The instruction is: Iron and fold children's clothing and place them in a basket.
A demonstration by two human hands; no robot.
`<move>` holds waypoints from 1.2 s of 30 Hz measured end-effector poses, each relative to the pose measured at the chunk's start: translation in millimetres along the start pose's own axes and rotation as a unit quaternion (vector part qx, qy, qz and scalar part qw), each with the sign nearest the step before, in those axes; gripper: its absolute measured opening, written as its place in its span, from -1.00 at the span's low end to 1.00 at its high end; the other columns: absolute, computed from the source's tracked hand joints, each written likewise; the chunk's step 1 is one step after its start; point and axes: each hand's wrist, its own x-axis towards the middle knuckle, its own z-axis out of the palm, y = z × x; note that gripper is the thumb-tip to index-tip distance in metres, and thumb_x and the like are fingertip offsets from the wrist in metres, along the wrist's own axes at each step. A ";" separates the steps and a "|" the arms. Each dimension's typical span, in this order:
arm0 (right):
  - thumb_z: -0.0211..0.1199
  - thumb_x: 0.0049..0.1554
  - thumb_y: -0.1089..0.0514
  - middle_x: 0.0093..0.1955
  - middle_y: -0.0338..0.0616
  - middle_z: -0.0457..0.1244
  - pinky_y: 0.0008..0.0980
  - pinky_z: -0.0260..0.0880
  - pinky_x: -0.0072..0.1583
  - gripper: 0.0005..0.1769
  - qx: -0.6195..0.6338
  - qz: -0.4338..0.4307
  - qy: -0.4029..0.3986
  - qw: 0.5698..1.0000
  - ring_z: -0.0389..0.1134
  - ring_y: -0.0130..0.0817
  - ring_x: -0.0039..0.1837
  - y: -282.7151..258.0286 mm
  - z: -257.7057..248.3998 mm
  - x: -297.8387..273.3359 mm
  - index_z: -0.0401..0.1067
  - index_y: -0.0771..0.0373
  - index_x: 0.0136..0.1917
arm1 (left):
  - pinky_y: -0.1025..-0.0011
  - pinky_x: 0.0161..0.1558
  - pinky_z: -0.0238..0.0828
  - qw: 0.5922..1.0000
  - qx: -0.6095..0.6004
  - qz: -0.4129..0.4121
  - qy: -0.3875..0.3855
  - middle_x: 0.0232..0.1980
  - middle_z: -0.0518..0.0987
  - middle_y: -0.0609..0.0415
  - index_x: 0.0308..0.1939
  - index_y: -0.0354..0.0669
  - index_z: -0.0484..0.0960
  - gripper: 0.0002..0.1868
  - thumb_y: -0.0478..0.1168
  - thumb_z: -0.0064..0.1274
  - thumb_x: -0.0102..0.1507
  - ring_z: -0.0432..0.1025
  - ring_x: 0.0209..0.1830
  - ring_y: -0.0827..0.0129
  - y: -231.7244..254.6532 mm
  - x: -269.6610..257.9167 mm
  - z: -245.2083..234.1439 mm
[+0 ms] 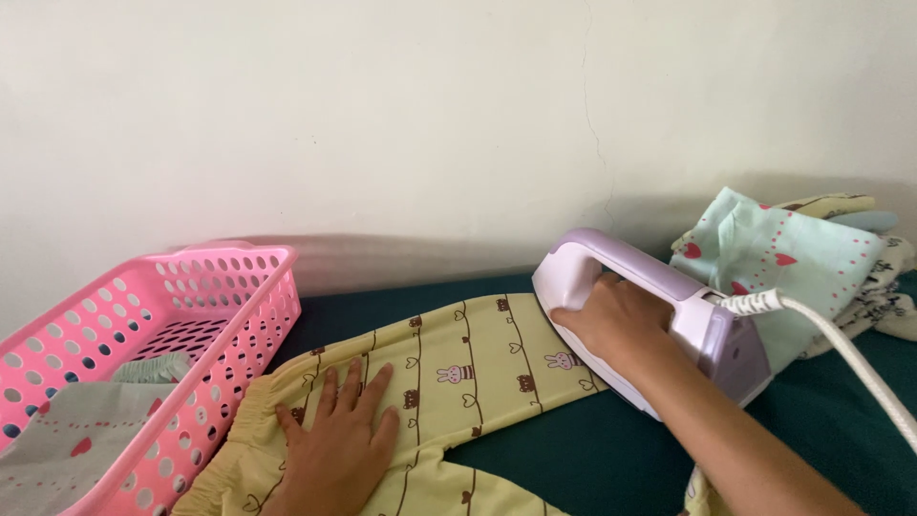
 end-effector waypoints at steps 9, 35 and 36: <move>0.32 0.00 -0.47 0.35 0.18 0.28 0.08 0.44 0.23 0.07 0.018 0.076 -0.021 0.997 0.39 0.04 0.31 4.1 6.5 13.3 0.28 0.37 0.46 | -0.53 0.37 -0.59 1.000 0.000 0.015 0.016 0.66 -0.21 0.21 0.61 0.49 -0.07 -0.26 0.21 -0.36 0.32 -0.34 0.66 0.18 -2.6 2.1 3.7; 0.43 -0.24 -0.49 0.27 -0.05 0.33 -0.19 0.34 0.34 -0.03 0.077 -0.301 -0.224 0.924 0.37 -0.13 0.30 -77.4 -47.1 -94.1 0.46 0.14 0.27 | 0.02 0.26 0.51 0.971 -0.013 -0.232 0.060 0.26 0.59 -0.19 0.25 -0.25 0.42 -0.54 -0.21 -0.03 0.28 0.53 0.27 -0.05 -84.1 20.5 -24.1; 0.43 -0.26 -0.46 0.27 -0.06 0.34 -0.19 0.35 0.33 -0.03 0.099 -0.307 -0.208 0.923 0.38 -0.12 0.29 -84.2 -45.7 -94.9 0.46 0.14 0.27 | 0.03 0.26 0.48 0.974 -0.056 -0.213 0.051 0.25 0.57 -0.26 0.26 -0.33 0.39 -0.42 -0.14 0.12 0.21 0.52 0.26 -0.12 -81.7 16.5 -31.6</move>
